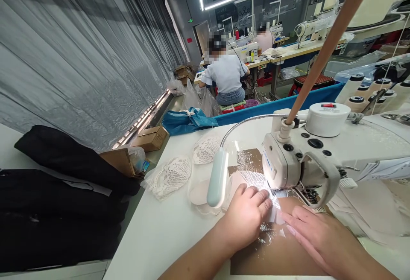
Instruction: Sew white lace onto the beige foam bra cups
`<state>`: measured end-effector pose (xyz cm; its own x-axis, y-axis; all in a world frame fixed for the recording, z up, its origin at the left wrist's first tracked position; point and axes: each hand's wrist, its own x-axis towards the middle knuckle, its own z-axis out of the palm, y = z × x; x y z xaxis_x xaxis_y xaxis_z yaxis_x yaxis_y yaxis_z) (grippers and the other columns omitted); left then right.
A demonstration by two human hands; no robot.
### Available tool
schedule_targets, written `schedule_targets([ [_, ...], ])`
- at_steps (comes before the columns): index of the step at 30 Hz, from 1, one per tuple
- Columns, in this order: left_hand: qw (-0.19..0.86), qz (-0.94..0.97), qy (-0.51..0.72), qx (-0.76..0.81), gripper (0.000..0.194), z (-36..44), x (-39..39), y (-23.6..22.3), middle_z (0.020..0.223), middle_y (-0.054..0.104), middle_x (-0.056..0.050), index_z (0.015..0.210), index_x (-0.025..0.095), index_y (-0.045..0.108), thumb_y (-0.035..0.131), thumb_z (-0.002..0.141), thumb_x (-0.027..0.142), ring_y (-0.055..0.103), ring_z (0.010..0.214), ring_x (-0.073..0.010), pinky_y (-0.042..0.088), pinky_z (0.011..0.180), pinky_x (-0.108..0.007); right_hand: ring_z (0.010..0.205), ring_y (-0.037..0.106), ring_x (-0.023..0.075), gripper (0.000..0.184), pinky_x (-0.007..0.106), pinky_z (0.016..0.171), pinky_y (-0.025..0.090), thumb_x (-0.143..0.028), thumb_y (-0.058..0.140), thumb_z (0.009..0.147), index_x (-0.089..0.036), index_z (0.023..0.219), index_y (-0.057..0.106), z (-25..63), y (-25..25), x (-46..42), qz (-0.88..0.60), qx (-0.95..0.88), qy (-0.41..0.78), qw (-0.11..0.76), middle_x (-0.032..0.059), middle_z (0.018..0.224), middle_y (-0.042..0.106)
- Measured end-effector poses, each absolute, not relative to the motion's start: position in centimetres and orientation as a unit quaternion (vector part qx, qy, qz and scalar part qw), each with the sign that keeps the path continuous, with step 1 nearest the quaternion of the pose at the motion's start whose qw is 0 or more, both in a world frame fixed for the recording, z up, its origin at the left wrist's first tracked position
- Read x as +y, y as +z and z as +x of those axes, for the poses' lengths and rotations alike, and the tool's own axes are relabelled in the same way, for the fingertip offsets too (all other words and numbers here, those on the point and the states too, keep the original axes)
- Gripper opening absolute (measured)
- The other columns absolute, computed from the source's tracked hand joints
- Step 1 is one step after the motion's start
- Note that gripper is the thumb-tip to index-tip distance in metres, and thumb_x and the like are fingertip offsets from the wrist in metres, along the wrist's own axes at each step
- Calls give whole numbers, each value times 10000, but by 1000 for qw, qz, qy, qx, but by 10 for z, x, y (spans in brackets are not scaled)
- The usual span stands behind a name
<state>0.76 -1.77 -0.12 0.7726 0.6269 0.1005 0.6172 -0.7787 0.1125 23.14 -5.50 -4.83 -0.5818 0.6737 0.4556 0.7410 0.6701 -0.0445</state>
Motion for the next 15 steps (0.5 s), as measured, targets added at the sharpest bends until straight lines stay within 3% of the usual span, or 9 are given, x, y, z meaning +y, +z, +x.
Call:
schedule_targets([
  [9, 38, 928, 104, 356, 362, 5, -9, -11, 1297, 590, -90, 1223, 163, 543, 495, 864, 154, 510, 1084, -266, 407, 931, -420, 538, 640, 156, 339, 271, 469, 433, -190, 329, 981, -183, 1164, 615, 227, -38, -50, -402, -889, -43, 217, -5, 702, 676],
  [15, 57, 910, 154, 382, 335, 4, -3, -15, 1257, 602, -90, 1160, 166, 580, 492, 838, 141, 512, 1089, -264, 408, 956, -423, 633, 660, 175, 337, 264, 536, 469, -186, 383, 944, -205, 1155, 645, 227, -36, -50, -420, -879, -5, 224, 42, 787, 714],
])
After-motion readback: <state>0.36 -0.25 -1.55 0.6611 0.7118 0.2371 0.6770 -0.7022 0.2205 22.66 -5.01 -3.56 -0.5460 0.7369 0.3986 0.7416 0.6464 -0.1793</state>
